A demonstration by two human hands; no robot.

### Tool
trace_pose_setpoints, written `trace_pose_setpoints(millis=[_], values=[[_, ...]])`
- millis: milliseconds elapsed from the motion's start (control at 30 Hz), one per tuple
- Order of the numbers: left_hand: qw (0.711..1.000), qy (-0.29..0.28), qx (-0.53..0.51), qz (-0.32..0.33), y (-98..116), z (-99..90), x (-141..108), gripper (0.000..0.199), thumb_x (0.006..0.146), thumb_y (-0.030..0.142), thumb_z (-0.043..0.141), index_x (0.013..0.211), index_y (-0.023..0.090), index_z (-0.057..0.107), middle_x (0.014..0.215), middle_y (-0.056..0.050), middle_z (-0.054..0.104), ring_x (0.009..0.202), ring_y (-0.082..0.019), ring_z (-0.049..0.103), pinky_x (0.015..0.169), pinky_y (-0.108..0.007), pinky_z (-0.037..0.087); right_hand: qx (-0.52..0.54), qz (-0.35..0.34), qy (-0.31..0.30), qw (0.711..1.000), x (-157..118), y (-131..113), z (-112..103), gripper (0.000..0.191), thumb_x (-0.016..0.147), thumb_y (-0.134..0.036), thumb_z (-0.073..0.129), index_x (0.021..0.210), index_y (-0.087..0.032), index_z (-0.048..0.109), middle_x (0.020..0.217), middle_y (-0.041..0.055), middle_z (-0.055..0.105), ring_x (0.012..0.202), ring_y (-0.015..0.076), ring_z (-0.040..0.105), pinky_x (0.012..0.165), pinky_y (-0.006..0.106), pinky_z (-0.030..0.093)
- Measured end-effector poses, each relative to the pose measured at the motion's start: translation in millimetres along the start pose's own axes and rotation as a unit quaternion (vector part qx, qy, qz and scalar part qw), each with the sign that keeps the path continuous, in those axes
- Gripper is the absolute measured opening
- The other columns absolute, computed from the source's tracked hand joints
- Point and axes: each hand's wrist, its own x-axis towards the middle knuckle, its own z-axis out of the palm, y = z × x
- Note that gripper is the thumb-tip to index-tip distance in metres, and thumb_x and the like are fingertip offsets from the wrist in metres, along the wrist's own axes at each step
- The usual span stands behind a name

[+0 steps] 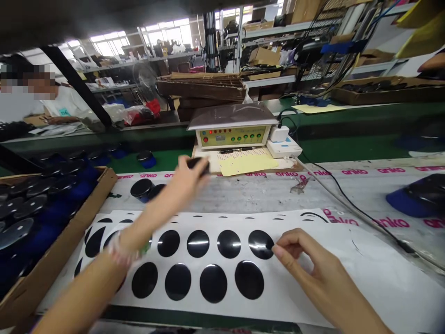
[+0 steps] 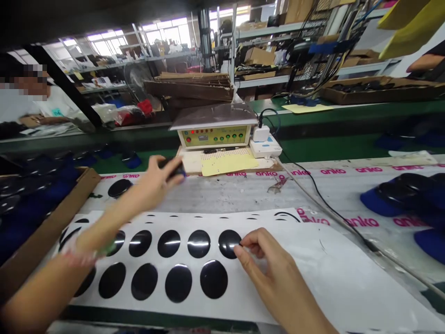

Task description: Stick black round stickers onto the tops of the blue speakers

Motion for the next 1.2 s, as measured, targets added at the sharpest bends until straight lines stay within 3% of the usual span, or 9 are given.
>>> trace_pose_setpoints(millis=[133, 233, 400, 533, 633, 733, 833, 933, 1200], values=[[0.995, 0.059, 0.021, -0.081, -63, -17.6, 89, 0.053, 0.092, 0.041, 0.050, 0.139, 0.016, 0.046, 0.134, -0.015, 0.045, 0.116, -0.029, 0.055, 0.102, -0.052, 0.037, -0.055, -0.058, 0.007, 0.997, -3, 12, 8, 0.022, 0.091, -0.045, 0.052, 0.101, -0.025, 0.054, 0.104, 0.0014, 0.057, 0.096, 0.0145, 0.057, 0.081, 0.025, 0.048], [0.992, 0.035, 0.036, -0.113, -91, -19.5, 109, 0.048, 0.087, 0.042, 0.059, 0.123, 0.010, 0.056, 0.120, -0.016, 0.058, 0.103, -0.022, 0.061, 0.096, -0.046, 0.044, -0.093, -0.016, -0.004, 0.996, -1, 18, 11, 0.029, 0.090, -0.050, 0.051, 0.107, -0.026, 0.053, 0.104, 0.0024, 0.057, 0.092, 0.0152, 0.058, 0.074, 0.026, 0.052], [0.994, -0.031, 0.067, -0.075, -102, -41.3, 61, 0.051, 0.079, 0.052, 0.063, 0.108, 0.010, 0.062, 0.105, -0.008, 0.065, 0.099, -0.021, 0.061, 0.106, -0.051, 0.030, -0.121, -0.009, 0.000, 0.993, 5, 10, 19, 0.031, 0.088, -0.047, 0.054, 0.108, -0.023, 0.054, 0.104, 0.0047, 0.057, 0.097, 0.0188, 0.060, 0.079, 0.033, 0.054], [0.990, -0.111, 0.084, -0.035, -106, -54.3, 0, 0.055, 0.056, 0.028, 0.080, 0.109, 0.020, 0.066, 0.095, 0.001, 0.069, 0.099, -0.026, 0.062, 0.108, -0.058, 0.023, -0.139, -0.005, -0.028, 0.990, 14, 2, 21, 0.032, 0.083, -0.037, 0.061, 0.109, -0.019, 0.055, 0.105, 0.0063, 0.058, 0.099, 0.0221, 0.060, 0.079, 0.037, 0.053], [0.997, -0.012, 0.074, 0.027, -88, -45.9, -37, 0.047, 0.068, 0.027, 0.072, 0.113, 0.019, 0.065, 0.105, -0.005, 0.065, 0.107, -0.031, 0.057, 0.103, -0.054, 0.035, -0.156, 0.030, -0.076, 0.984, 22, -5, 18, 0.028, 0.081, -0.033, 0.064, 0.104, -0.019, 0.055, 0.104, 0.0068, 0.057, 0.102, 0.0252, 0.058, 0.079, 0.040, 0.052], [0.994, 0.076, 0.023, 0.077, -37, -17.4, -74, 0.057, 0.077, 0.036, 0.067, 0.131, 0.027, 0.053, 0.114, -0.006, 0.053, 0.105, -0.027, 0.057, 0.096, -0.044, 0.045, -0.176, 0.072, -0.113, 0.975, 29, -10, 15, 0.024, 0.079, -0.031, 0.065, 0.097, -0.020, 0.052, 0.102, 0.0058, 0.057, 0.095, 0.0251, 0.059, 0.075, 0.042, 0.051], [0.986, 0.083, -0.139, 0.034, 27, 25.6, -110, 0.069, 0.081, 0.031, 0.065, 0.141, 0.040, 0.034, 0.119, -0.003, 0.045, 0.106, -0.018, 0.057, 0.090, -0.029, 0.050, -0.174, 0.068, -0.097, 0.978, 29, -8, 17, 0.028, 0.077, -0.030, 0.068, 0.092, -0.020, 0.047, 0.093, 0.0042, 0.055, 0.080, 0.0217, 0.058, 0.066, 0.039, 0.049], [0.959, 0.086, -0.267, -0.049, 66, 61.4, -130, 0.071, 0.079, 0.023, 0.066, 0.139, 0.046, 0.034, 0.121, 0.000, 0.040, 0.109, -0.014, 0.054, 0.091, -0.025, 0.048, -0.141, -0.058, -0.030, 0.988, 24, -1, 21, 0.029, 0.079, -0.023, 0.067, 0.093, -0.020, 0.042, 0.090, 0.0028, 0.050, 0.079, 0.0176, 0.055, 0.065, 0.032, 0.048], [0.925, 0.088, -0.350, -0.114, 60, 66.7, -128, 0.063, 0.080, 0.027, 0.066, 0.136, 0.043, 0.040, 0.124, 0.000, 0.043, 0.118, -0.016, 0.049, 0.092, -0.026, 0.047, -0.100, -0.249, -0.049, 0.962, 11, 3, 13, 0.016, 0.093, -0.014, 0.052, 0.105, -0.021, 0.044, 0.094, 0.0043, 0.049, 0.088, 0.0145, 0.047, 0.073, 0.027, 0.044]])
